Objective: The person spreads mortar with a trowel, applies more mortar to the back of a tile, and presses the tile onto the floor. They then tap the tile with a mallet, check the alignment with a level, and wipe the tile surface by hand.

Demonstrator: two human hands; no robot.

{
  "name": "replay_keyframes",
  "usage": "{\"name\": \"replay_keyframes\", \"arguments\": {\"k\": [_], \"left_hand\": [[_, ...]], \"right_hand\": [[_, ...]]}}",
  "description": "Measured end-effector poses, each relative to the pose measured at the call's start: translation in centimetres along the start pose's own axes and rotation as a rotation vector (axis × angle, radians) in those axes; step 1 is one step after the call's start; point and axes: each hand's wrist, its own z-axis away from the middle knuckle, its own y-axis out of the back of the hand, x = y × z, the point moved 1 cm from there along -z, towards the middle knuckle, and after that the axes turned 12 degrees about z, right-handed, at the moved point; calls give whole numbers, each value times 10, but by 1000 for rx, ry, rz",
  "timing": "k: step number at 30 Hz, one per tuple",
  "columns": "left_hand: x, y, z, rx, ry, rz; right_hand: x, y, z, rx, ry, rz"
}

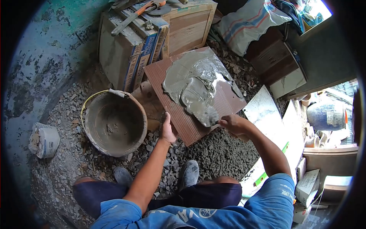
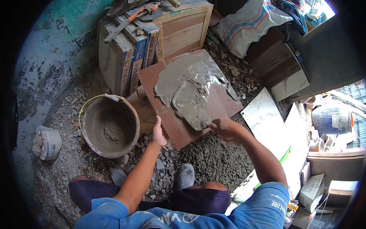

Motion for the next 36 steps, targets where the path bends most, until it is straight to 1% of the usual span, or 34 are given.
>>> {"name": "replay_keyframes", "arguments": {"k": [2, 3, 4, 6, 8, 10, 11, 12, 14, 15, 16, 18, 19, 20, 22, 24, 25, 26, 27, 28, 30, 31, 33, 34, 36], "left_hand": [[0, -4, 3, 5, 10, 13], [1, -4, 2, 6, 4, 18], [3, -4, 1, -6, 8, 18], [3, -6, 3, -11, 8, 29], [5, -14, 7, -25, 28, 30], [6, -12, 5, -32, 11, 28], [6, -12, 4, -5, 5, 18], [4, -10, 5, 24, -1, 12], [3, -10, 6, 11, -7, 13], [4, -10, 4, -6, -10, 5], [4, -7, 2, -12, 0, 0], [2, -3, 1, -44, 16, 19], [2, -11, 2, -167, 65, 63], [0, -15, 3, -115, 13, 42], [2, -14, 1, -17, 10, 1], [-1, -10, 2, -15, -9, -16], [-1, -11, 2, -11, -38, -19], [-1, -12, 2, -22, -21, -44], [0, -14, 3, -14, -13, -29], [1, -14, 4, -5, -10, -12], [2, -10, 2, 20, -2, -46], [2, -8, 1, 30, -35, -62], [3, -12, 2, 43, -64, -85], [4, -17, 4, 44, -58, -99], [4, -24, 6, 57, -80, -114]], "right_hand": [[15, -9, -2, 305, 30, 227], [5, -15, 8, 217, -25, 93], [3, -23, 11, 117, -30, -39], [-10, -35, 26, 51, 20, 2], [-8, -47, 29, 42, -18, 19], [7, -57, 25, 344, 159, 268], [11, -57, 28, 367, 71, 212], [16, -54, 30, 360, 72, 222], [27, -45, 32, 504, -30, 266], [27, -48, 37, 569, -13, 163], [22, -52, 40, 565, 35, 155], [2, -64, 45, 504, 28, 212], [4, -69, 47, 546, -22, 167], [1, -69, 35, 534, -8, 208], [7, -59, 18, 527, 8, 236], [20, -44, 5, 561, -47, 148], [30, -35, -5, 627, -40, 123], [41, -25, -13, 694, -34, 100], [48, -15, -10, 705, -19, 41], [58, -8, -11, 658, -62, -14], [97, -18, -25, 717, -72, -25], [97, -19, -11, 729, -75, -44], [102, -26, 25, 438, -234, -271], [112, -28, 37, 449, -239, -283], [131, -34, 53, 353, -121, -470]]}}
